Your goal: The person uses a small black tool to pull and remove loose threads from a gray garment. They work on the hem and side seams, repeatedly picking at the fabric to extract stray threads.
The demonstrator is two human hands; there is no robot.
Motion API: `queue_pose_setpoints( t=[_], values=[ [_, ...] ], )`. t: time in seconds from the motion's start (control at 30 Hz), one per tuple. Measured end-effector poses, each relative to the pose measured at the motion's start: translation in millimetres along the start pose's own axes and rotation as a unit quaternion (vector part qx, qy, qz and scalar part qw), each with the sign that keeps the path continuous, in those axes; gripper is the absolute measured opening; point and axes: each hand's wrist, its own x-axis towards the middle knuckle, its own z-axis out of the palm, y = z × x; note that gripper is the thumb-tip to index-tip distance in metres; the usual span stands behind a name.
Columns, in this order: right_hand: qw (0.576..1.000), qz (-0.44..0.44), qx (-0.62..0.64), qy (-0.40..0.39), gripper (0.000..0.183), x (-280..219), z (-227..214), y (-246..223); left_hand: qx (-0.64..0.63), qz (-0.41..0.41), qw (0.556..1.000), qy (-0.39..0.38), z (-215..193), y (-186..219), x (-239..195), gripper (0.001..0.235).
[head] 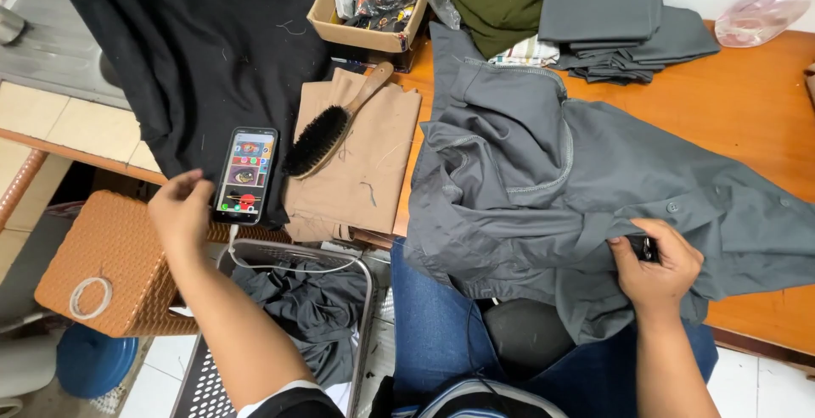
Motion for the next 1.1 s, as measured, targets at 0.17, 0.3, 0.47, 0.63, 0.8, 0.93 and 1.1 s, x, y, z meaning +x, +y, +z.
queue_pose_setpoints(
  t=[0.17, 0.3, 0.47, 0.63, 0.8, 0.93, 1.1],
  values=[
    [1.000, -0.002, -0.002, -0.002, 0.020, -0.9, -0.2, 0.8, -0.012, -0.092, 0.995, -0.022, -3.4, -0.8, -13.8, 0.022],
    [1.000, 0.002, -0.002, -0.002, 0.018, -0.8, -0.1, 0.7, -0.049, -0.097, 0.994, -0.019, 4.4, -1.7, -10.7, 0.017],
    [1.000, 0.001, -0.005, 0.000, 0.021, 1.9, -0.3, -1.7, 0.018, -0.112, 0.994, 0.006, 15.9, 21.9, -18.2, 0.019],
    [1.000, 0.001, -0.002, 0.001, 0.018, 2.4, -0.3, -2.7, 0.086, -0.098, 0.991, 0.024, 24.0, 6.9, -7.5, 0.021],
    [1.000, -0.011, -0.016, 0.005, 0.022, -0.1, -1.4, 5.6, 0.070, -0.046, 0.996, 0.041, 30.3, -8.8, -0.3, 0.026],
    [1.000, -0.020, 0.001, 0.007, 0.022, 3.3, -1.9, 2.7, 0.085, -0.074, 0.994, 0.001, 25.5, 12.5, -17.5, 0.039],
    [1.000, -0.019, 0.002, 0.008, 0.024, 4.2, -2.0, 2.2, -0.069, -0.071, 0.995, 0.009, 22.2, 4.6, -18.9, 0.019]
  ],
)
